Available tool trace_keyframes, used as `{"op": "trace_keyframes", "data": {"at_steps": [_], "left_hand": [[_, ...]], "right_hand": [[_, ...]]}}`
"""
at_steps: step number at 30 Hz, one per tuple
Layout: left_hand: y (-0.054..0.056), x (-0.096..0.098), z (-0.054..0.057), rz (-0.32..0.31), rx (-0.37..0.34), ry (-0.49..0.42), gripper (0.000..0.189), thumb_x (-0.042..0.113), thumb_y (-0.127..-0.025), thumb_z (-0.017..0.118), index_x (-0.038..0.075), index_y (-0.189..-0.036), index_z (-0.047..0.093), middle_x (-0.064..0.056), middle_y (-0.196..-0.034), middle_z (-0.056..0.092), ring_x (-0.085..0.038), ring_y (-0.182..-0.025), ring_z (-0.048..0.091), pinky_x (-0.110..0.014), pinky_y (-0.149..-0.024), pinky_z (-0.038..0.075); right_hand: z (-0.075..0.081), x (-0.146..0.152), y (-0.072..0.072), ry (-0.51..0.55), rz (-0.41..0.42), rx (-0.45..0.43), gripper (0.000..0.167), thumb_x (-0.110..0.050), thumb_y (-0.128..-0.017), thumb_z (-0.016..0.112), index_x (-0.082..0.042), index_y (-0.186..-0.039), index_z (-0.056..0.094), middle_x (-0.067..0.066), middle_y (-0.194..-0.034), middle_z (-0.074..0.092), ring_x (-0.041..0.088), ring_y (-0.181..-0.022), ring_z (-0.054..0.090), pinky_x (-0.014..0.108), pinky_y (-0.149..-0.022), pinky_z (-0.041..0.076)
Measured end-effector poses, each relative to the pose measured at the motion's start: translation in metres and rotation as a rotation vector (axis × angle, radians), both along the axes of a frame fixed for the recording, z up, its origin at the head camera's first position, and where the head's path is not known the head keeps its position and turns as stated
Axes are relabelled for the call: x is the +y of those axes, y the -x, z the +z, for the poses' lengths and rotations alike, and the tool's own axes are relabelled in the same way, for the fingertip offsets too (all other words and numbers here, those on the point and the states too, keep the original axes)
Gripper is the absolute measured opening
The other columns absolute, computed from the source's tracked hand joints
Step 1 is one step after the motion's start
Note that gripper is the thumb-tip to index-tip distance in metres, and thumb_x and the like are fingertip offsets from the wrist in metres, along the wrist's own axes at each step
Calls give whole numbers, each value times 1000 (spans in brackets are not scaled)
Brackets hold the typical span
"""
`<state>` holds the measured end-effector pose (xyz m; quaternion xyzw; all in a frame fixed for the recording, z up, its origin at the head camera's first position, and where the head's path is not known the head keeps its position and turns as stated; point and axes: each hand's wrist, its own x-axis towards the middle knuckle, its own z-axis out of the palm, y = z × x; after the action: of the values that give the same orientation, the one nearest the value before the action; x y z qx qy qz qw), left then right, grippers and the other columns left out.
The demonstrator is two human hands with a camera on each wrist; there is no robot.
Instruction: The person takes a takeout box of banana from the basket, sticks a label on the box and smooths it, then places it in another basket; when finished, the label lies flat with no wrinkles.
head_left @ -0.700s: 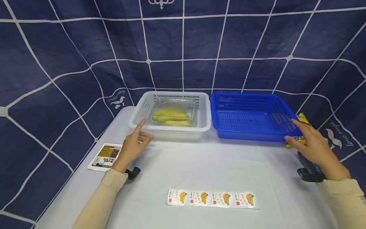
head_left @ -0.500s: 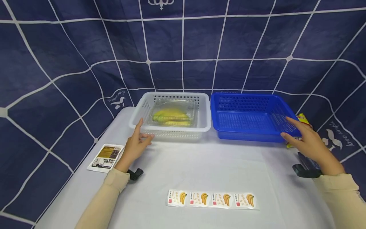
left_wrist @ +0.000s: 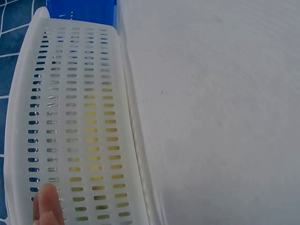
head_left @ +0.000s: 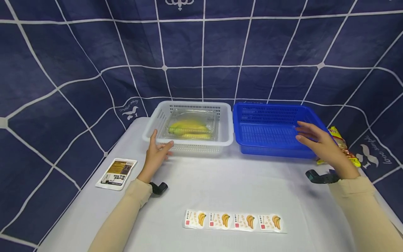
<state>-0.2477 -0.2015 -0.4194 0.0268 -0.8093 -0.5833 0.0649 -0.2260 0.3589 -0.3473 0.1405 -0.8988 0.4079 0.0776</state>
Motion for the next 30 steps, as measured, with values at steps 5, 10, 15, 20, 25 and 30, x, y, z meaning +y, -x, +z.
{"op": "trace_keyframes", "data": {"at_steps": [5, 10, 15, 20, 25, 30], "left_hand": [[8, 6, -3, 57, 9, -26, 85, 36, -104, 74, 19, -171, 24, -20, -110, 76, -27, -85, 80, -25, -70, 59], [12, 9, -4, 94, 62, -33, 59, 30, -101, 79, 7, -149, 53, -14, -99, 77, -21, -78, 79, -22, -65, 56], [14, 8, -5, 98, 100, -76, 41, 23, -98, 83, 1, -127, 64, -1, -86, 75, -13, -69, 75, -21, -60, 55], [16, 5, -5, 75, 101, -104, 38, 19, -97, 84, 0, -124, 65, 8, -79, 72, -13, -65, 74, -20, -58, 53], [18, 3, -7, 49, 92, -123, 34, 17, -98, 83, 1, -122, 64, 10, -79, 72, -10, -63, 73, -21, -57, 52], [20, 3, -9, 37, 99, -140, 32, 16, -100, 81, 2, -121, 62, 10, -79, 72, -6, -62, 70, -20, -56, 51]], "right_hand": [[3, -9, 13, 22, 29, -45, 61, -20, -114, 59, 5, -164, 35, 13, -147, 62, -16, -111, 52, 2, -86, 42], [5, -20, 27, 24, 64, -64, 58, -17, -114, 58, 8, -162, 37, 35, -150, 54, -18, -109, 53, 3, -87, 43], [6, -31, 39, 32, 92, -82, 55, -14, -113, 58, 8, -161, 40, 12, -139, 63, -18, -109, 55, 4, -89, 44], [9, -43, 49, 39, 113, -121, 55, -18, -114, 57, 5, -161, 41, 21, -145, 62, -13, -112, 57, 7, -91, 45], [12, -56, 58, 70, 151, -166, 55, -18, -114, 56, 4, -163, 41, 33, -151, 55, -8, -116, 59, 10, -94, 47], [13, -70, 69, 130, 186, -251, 56, -15, -114, 55, 7, -163, 37, 35, -153, 52, -10, -111, 62, 16, -96, 54]]}}
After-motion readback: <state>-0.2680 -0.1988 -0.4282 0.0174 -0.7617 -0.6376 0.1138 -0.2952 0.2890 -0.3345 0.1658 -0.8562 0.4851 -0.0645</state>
